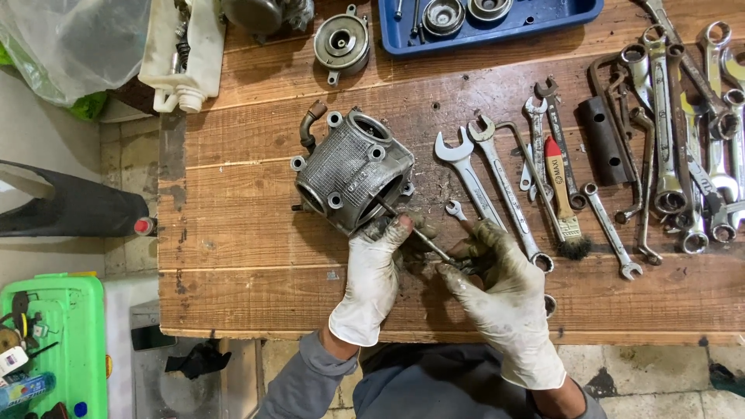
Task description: Applying lubricant to motorcycle engine components and inspecting the assembly on a workbench.
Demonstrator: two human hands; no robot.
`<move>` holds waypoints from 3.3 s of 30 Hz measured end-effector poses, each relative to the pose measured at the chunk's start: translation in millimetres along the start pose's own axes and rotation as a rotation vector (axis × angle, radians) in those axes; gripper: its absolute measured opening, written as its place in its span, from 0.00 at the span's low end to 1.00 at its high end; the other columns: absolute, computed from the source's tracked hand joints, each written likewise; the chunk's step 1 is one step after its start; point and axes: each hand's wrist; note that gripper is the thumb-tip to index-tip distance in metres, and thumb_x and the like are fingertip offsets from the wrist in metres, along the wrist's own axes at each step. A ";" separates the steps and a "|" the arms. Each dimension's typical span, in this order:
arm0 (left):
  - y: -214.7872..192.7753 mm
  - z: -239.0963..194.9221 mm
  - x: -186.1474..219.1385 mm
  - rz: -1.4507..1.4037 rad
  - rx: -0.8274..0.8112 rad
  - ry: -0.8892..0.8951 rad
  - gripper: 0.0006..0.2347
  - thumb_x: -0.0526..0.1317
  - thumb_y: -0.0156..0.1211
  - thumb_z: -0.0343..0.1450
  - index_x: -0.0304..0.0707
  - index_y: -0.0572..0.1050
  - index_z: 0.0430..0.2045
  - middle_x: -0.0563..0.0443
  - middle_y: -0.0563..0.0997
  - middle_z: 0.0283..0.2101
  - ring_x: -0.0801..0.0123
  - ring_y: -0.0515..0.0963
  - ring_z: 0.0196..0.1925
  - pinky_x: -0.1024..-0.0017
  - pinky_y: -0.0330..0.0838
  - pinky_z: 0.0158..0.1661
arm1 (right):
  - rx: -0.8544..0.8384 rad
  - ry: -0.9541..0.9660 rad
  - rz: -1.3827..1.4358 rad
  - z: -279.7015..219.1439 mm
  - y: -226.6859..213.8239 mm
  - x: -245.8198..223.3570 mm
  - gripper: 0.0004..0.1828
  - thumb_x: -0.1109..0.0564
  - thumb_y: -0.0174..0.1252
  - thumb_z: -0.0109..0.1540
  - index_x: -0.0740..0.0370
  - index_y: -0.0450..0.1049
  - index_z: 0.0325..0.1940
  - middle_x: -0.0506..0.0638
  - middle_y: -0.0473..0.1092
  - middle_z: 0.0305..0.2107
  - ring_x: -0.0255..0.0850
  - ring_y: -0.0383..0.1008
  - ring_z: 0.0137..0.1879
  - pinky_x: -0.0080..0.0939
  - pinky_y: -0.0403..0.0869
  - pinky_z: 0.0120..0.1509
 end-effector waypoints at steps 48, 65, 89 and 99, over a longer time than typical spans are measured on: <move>8.8 -5.5 22.1 -0.104 0.132 -0.110 0.17 0.34 0.64 0.69 0.38 0.77 0.54 0.52 0.82 0.50 0.70 0.77 0.40 0.72 0.74 0.43 | -0.162 -0.096 0.159 -7.4 21.3 15.0 0.25 0.57 0.50 0.68 0.66 0.64 0.69 0.59 0.70 0.62 0.46 0.73 0.67 0.42 0.71 0.71; -22.0 -12.3 75.2 1.237 0.119 1.219 0.16 0.52 0.48 0.81 0.49 0.71 0.61 0.52 0.74 0.58 0.64 0.76 0.63 0.67 0.82 0.59 | -0.180 -0.083 0.185 -8.5 27.1 26.7 0.20 0.55 0.50 0.69 0.64 0.68 0.64 0.40 0.54 0.26 0.29 0.54 0.30 0.29 0.59 0.40; 0.3 -21.0 46.7 0.843 0.131 1.355 0.18 0.48 0.52 0.81 0.45 0.67 0.65 0.55 0.65 0.70 0.68 0.65 0.77 0.57 0.59 0.79 | 0.122 -0.016 0.391 -51.1 -23.1 80.5 0.22 0.63 0.60 0.62 0.59 0.68 0.60 0.53 0.68 0.53 0.37 0.74 0.48 0.33 0.76 0.50; -16.1 -42.0 4.6 0.286 -0.065 0.011 0.20 0.50 0.60 0.68 0.39 0.77 0.51 0.52 0.85 0.41 0.69 0.83 0.36 0.69 0.80 0.37 | 0.150 -0.202 0.649 -69.8 -28.0 69.6 0.18 0.65 0.59 0.64 0.66 0.69 0.58 0.55 0.71 0.44 0.42 0.77 0.46 0.40 0.81 0.52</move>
Point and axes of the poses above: each hand's wrist, its own z-axis towards the middle knuckle, its own y-axis out of the palm, x = y × z
